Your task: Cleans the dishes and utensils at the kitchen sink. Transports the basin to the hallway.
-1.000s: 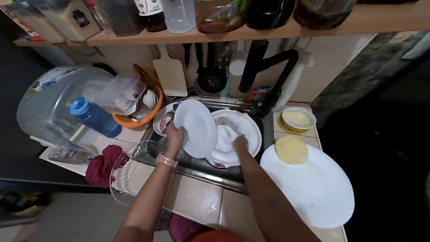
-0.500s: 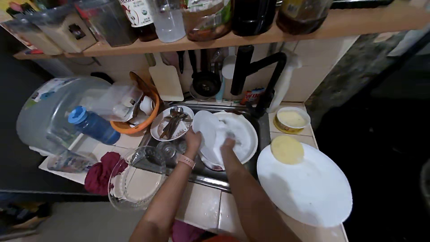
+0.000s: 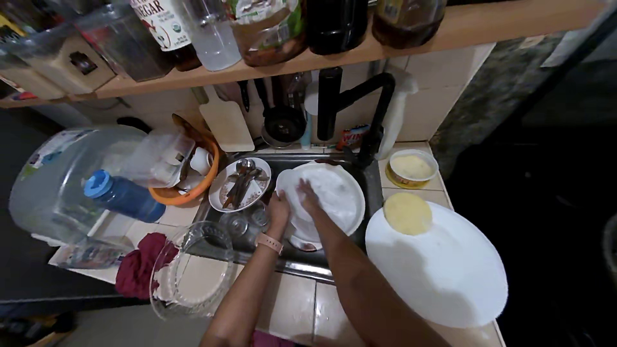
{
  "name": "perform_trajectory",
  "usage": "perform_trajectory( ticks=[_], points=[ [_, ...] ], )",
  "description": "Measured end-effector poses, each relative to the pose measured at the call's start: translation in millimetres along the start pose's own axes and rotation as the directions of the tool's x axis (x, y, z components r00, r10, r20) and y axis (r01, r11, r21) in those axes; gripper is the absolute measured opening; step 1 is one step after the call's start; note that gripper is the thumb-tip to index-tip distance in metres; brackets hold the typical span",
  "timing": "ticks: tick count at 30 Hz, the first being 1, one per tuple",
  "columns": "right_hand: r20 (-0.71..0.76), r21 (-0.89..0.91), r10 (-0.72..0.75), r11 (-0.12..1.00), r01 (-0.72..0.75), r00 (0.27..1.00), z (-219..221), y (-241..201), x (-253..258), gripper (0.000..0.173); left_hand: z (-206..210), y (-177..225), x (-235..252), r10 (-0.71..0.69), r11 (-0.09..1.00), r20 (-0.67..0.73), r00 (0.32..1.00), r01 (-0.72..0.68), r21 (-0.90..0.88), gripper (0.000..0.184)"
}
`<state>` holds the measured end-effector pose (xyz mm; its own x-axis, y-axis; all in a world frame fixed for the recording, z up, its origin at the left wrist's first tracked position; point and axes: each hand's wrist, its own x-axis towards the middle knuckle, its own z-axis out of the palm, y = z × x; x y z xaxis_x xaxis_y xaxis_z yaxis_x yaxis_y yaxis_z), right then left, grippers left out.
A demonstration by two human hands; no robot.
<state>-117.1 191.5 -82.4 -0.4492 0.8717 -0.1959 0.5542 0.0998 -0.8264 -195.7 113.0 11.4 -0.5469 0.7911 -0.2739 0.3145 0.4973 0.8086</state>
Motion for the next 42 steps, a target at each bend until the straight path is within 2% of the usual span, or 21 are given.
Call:
perform_trajectory(
  ticks=[2,4,6,8,10,12,13,14,16,18,21,23,26,28,29,31,34,36,38,42],
  points=[
    [0.025,0.041,0.182,0.982,-0.183,0.983,-11.3,7.6,-13.2,0.047,-0.6,0.7,-1.3,0.008,1.000,0.014,1.000,-0.007,-0.023,0.047],
    [0.052,-0.083,0.347,0.936,-0.343,0.936,-19.1,-0.3,-17.4,0.047,0.3,0.5,-1.3,0.014,0.996,0.027,1.000,-0.012,-0.090,0.047],
    [0.007,-0.177,0.411,0.898,-0.403,0.912,-18.3,-14.6,-14.3,0.046,4.6,-4.6,1.5,0.014,0.985,0.029,0.999,-0.009,-0.171,0.049],
    [-0.027,-0.161,0.334,0.929,-0.334,0.942,-11.5,-30.4,-8.7,0.047,8.1,-11.5,6.0,0.029,0.973,0.013,0.999,-0.026,-0.231,0.050],
    [-0.058,-0.104,0.062,0.992,-0.068,0.996,2.0,-35.5,2.0,0.049,9.6,-15.1,8.7,0.059,0.961,0.003,0.998,-0.056,-0.269,0.050],
    [-0.100,-0.027,-0.169,0.986,0.167,0.980,13.6,-26.5,13.9,0.052,11.2,-18.0,10.4,0.085,0.957,-0.005,0.996,-0.083,-0.277,0.047],
    [-0.105,-0.027,-0.174,0.985,0.172,0.979,13.7,-20.2,15.7,0.053,11.7,-19.9,11.0,0.085,0.964,-0.006,0.996,-0.084,-0.253,0.045],
    [-0.087,-0.039,-0.098,0.995,0.095,0.991,9.5,-16.1,11.7,0.052,11.9,-21.9,11.9,0.072,0.975,-0.001,0.997,-0.070,-0.212,0.043],
    [-0.005,-0.141,0.161,0.977,-0.160,0.987,-5.7,-19.3,-0.3,0.049,11.4,-22.7,14.5,0.038,0.991,0.003,0.999,-0.038,-0.125,0.049],
    [0.081,-0.242,0.265,0.940,-0.239,0.961,-17.9,-28.2,-9.3,0.048,10.0,-18.8,15.1,0.027,0.997,-0.010,1.000,-0.028,-0.075,0.054],
    [0.202,-0.312,0.264,0.930,-0.194,0.943,-43.8,-57.6,-40.9,0.043,3.1,-1.2,8.4,0.053,0.997,0.000,0.999,-0.053,0.055,0.049],
    [0.215,-0.340,0.232,0.928,-0.150,0.949,-61.5,-72.2,-63.0,0.038,-4.6,17.0,-1.9,0.112,0.980,0.015,0.994,-0.113,0.164,0.043],
    [0.127,-0.415,0.165,0.904,-0.099,0.978,-87.8,-76.9,-95.2,0.035,-21.9,44.2,-25.6,0.229,0.922,0.045,0.972,-0.231,0.311,0.043],
    [0.002,-0.458,0.113,0.883,-0.099,0.994,-106.6,-65.0,-119.6,0.031,-33.6,51.6,-38.1,0.314,0.890,0.014,0.949,-0.299,0.345,0.044],
    [-0.058,-0.475,0.103,0.872,-0.118,0.993,-116.3,-54.2,-131.4,0.029,-39.3,51.1,-41.0,0.348,0.891,-0.028,0.937,-0.321,0.322,0.044],
    [-0.128,-0.494,0.203,0.836,-0.240,0.971,-136.9,-34.4,-154.0,0.029,-48.2,42.0,-35.7,0.341,0.933,-0.143,0.929,-0.316,0.173,0.044],
    [-0.171,-0.498,0.345,0.778,-0.383,0.923,-158.9,-0.5,-181.1,0.035,-52.9,16.9,-19.6,0.156,0.958,-0.215,0.964,-0.200,-0.204,0.051],
    [-0.151,-0.516,0.388,0.754,-0.407,0.909,-166.6,18.8,-192.4,0.037,-47.9,0.6,-17.4,0.020,0.919,-0.153,0.988,-0.079,-0.388,0.055],
    [-0.121,-0.566,0.377,0.734,-0.376,0.918,-168.4,34.5,-197.2,0.038,-36.9,-14.8,-19.8,-0.061,0.876,-0.035,0.998,0.036,-0.480,0.056],
    [-0.113,-0.600,0.237,0.758,-0.257,0.965,-175.5,61.6,-200.3,0.031,-12.2,-21.1,-42.8,-0.127,0.851,0.188,0.974,0.204,-0.483,0.046]
  ],
)
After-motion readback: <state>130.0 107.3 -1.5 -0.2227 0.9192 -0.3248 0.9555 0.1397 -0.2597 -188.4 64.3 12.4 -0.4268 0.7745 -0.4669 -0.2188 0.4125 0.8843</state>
